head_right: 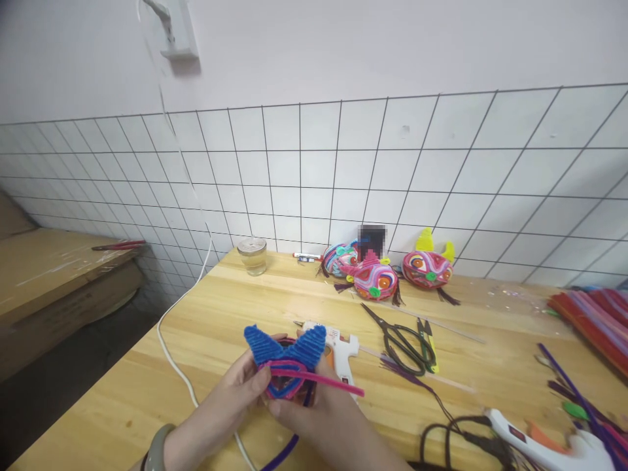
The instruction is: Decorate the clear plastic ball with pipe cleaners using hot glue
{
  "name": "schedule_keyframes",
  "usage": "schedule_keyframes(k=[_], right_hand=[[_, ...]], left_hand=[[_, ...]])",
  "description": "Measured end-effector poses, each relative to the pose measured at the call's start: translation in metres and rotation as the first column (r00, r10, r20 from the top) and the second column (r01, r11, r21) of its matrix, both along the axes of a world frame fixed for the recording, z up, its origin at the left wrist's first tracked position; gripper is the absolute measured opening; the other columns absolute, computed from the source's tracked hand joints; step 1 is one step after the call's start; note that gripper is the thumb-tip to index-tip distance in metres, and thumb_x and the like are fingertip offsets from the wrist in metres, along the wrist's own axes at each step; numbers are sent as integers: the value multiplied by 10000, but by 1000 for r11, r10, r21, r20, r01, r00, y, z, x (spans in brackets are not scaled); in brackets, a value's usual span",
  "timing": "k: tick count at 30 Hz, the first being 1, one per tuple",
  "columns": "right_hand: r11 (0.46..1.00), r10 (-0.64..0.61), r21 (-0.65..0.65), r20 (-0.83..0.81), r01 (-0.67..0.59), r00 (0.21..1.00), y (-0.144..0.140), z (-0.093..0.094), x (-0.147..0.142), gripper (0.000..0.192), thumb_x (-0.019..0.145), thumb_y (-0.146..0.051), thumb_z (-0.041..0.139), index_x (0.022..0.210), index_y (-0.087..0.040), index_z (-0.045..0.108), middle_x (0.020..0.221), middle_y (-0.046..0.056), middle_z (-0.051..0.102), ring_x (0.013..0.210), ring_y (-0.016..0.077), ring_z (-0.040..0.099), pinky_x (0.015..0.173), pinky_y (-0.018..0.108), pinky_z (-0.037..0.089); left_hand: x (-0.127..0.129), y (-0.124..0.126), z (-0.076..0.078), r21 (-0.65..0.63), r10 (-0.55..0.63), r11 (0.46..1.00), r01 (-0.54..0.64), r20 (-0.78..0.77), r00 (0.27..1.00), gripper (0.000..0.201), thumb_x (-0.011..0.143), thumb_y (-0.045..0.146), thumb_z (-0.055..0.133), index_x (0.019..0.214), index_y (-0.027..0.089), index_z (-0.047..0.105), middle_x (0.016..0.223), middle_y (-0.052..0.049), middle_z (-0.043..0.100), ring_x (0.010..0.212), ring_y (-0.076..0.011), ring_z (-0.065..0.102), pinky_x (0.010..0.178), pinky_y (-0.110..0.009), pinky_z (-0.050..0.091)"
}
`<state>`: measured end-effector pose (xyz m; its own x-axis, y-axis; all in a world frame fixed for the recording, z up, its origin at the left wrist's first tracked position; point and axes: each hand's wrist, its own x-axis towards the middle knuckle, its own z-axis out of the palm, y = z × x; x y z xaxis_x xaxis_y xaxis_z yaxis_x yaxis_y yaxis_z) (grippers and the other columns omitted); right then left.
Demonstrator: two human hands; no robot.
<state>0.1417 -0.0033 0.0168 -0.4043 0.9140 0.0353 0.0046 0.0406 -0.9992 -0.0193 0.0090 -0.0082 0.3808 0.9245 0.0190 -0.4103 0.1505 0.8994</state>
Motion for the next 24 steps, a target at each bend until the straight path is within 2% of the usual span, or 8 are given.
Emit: schedule_keyframes(k=[4, 8, 11, 13, 15, 18, 21, 24], right_hand=[[1000, 17, 2, 5, -17, 1000, 1, -4, 1, 339, 765, -265, 665, 1082, -212, 558, 1104, 82, 650, 1067, 254, 580, 968, 401, 437], [999, 44, -1, -5, -44, 999, 4, -5, 6, 465, 760, -343, 695, 1174, -227, 519, 1094, 81, 653, 997, 246, 618, 883, 386, 498], [998, 58, 9, 12, -58, 998, 8, 0, 17, 569, 761, -405, 700, 1255, -241, 470, 1179, 89, 621, 1082, 250, 592, 888, 375, 500], [999, -7, 33, 39, 5, 999, 12, 4, 26, 591, 763, -390, 698, 1272, -230, 442, 1234, 105, 585, 1131, 249, 563, 921, 381, 480], [989, -140, 65, 99, 134, 985, 16, 6, 33, 522, 750, -382, 695, 1194, -203, 487, 1159, 118, 608, 1051, 247, 597, 883, 385, 493], [956, -283, 134, 185, 261, 941, 18, 8, 36, 312, 739, -389, 676, 960, -191, 580, 895, 69, 647, 833, 215, 633, 746, 340, 520], [957, -274, 155, 205, 245, 940, 15, 8, 33, 193, 760, -379, 642, 824, -198, 625, 792, 38, 667, 728, 182, 636, 644, 272, 504], [951, -280, 206, 256, 231, 925, 11, 9, 28, 166, 779, -356, 620, 744, -203, 672, 689, 21, 681, 668, 174, 634, 587, 245, 483]], left_hand=[[-1, 0, 2, -9, -38, 999, 38, 4, 999, 465, 713, 386, 739, 1133, 223, 626, 1185, -89, 673, 1126, -264, 580, 983, -382, 410], [-1, 0, 6, -83, -8, 997, 7, -4, 1000, 470, 692, 318, 770, 1126, 216, 621, 1151, -93, 687, 1088, -266, 599, 934, -378, 436], [-1, 1, 6, -128, 29, 991, -29, -2, 1000, 418, 705, 300, 759, 1092, 210, 629, 1131, -96, 692, 1032, -261, 620, 874, -372, 461], [-2, 1, 4, -145, 51, 988, -51, 1, 999, 392, 716, 284, 750, 1082, 212, 628, 1110, -91, 698, 1019, -254, 622, 860, -370, 466], [-2, 2, 2, -147, 68, 987, -66, 5, 998, 389, 722, 274, 746, 1087, 214, 625, 1094, -86, 702, 1019, -247, 619, 882, -379, 458], [-1, 3, 1, -128, 85, 988, -83, 14, 996, 434, 706, 275, 762, 1112, 219, 618, 1116, -87, 696, 1054, -249, 606, 935, -391, 431], [0, 2, 3, -119, 99, 988, -94, 38, 994, 461, 695, 298, 771, 1123, 227, 615, 1138, -88, 691, 1092, -255, 590, 948, -387, 426], [1, 0, 7, -151, 102, 984, -92, 57, 993, 395, 719, 333, 746, 1082, 216, 641, 1104, -85, 704, 1042, -246, 615, 914, -377, 452]])
